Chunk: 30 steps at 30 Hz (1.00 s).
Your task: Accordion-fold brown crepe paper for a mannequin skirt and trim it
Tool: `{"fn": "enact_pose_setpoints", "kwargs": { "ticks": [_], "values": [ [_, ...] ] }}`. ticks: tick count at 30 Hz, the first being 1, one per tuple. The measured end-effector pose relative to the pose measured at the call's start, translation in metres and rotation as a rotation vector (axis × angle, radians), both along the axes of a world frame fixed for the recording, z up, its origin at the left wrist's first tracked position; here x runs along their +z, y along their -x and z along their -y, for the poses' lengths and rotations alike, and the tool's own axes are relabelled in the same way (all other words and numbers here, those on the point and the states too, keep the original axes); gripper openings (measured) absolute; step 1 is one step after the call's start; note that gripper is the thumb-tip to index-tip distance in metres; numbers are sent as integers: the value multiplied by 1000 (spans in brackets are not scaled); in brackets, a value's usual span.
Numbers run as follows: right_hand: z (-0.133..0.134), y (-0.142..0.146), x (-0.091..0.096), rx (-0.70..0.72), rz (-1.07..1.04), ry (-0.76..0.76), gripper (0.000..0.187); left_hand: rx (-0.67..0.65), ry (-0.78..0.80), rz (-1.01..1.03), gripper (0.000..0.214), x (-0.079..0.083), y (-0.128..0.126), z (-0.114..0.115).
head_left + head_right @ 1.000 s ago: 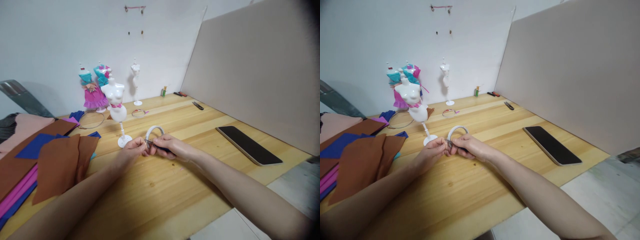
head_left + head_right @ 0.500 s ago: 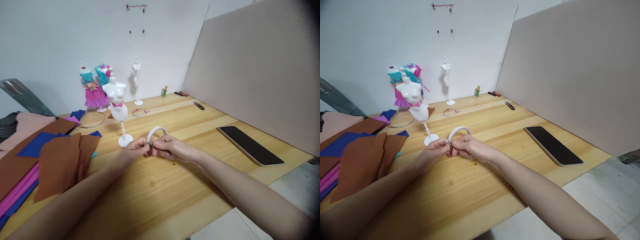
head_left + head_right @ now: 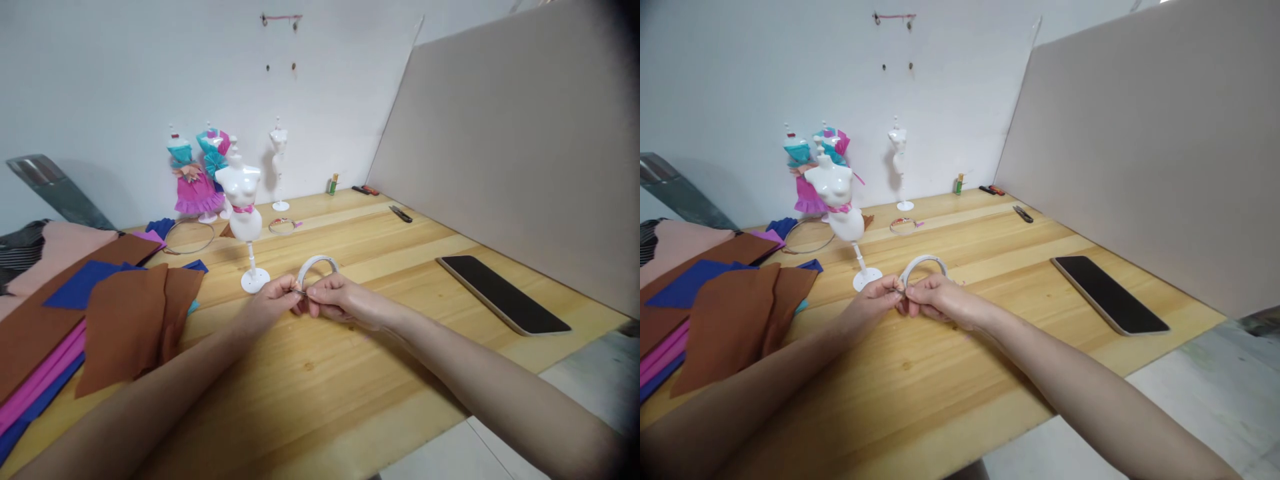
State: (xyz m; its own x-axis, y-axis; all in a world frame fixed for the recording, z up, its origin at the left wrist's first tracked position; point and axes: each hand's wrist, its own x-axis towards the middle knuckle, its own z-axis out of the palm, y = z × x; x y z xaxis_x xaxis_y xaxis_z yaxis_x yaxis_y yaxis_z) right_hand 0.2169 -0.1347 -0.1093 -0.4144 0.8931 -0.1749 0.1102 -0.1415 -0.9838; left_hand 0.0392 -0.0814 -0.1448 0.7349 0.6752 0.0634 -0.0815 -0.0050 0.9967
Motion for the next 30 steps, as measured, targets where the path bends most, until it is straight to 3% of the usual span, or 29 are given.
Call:
{"fn": "enact_pose_setpoints", "kwargs": {
  "ticks": [5,11,13,16,19,22,26,30],
  "values": [
    [3,7,3,-91,357,-440,35,111,49,50,21,-1,-2,-2],
    [6,-2,12,-481,373,-645,33,191,62,-11,27,-2,-1,-5],
    [7,-5,16,-374,405,-630,32,193,77,4,28,0,-2,-4],
    [10,-2,15,60,591,-591,19,171,120,51,30,2,-4,-1],
    [14,7,10,290,798,-645,8,162,149,61,34,3,-5,-1],
    [18,13,8,327,893,-722,14,169,157,48,36,4,-5,-3],
    [20,12,17,332,910,-817,9,168,116,-22,40,7,-6,-4],
    [14,3,19,183,923,-854,18,188,102,-85,40,10,-6,-2]
  ]
}}
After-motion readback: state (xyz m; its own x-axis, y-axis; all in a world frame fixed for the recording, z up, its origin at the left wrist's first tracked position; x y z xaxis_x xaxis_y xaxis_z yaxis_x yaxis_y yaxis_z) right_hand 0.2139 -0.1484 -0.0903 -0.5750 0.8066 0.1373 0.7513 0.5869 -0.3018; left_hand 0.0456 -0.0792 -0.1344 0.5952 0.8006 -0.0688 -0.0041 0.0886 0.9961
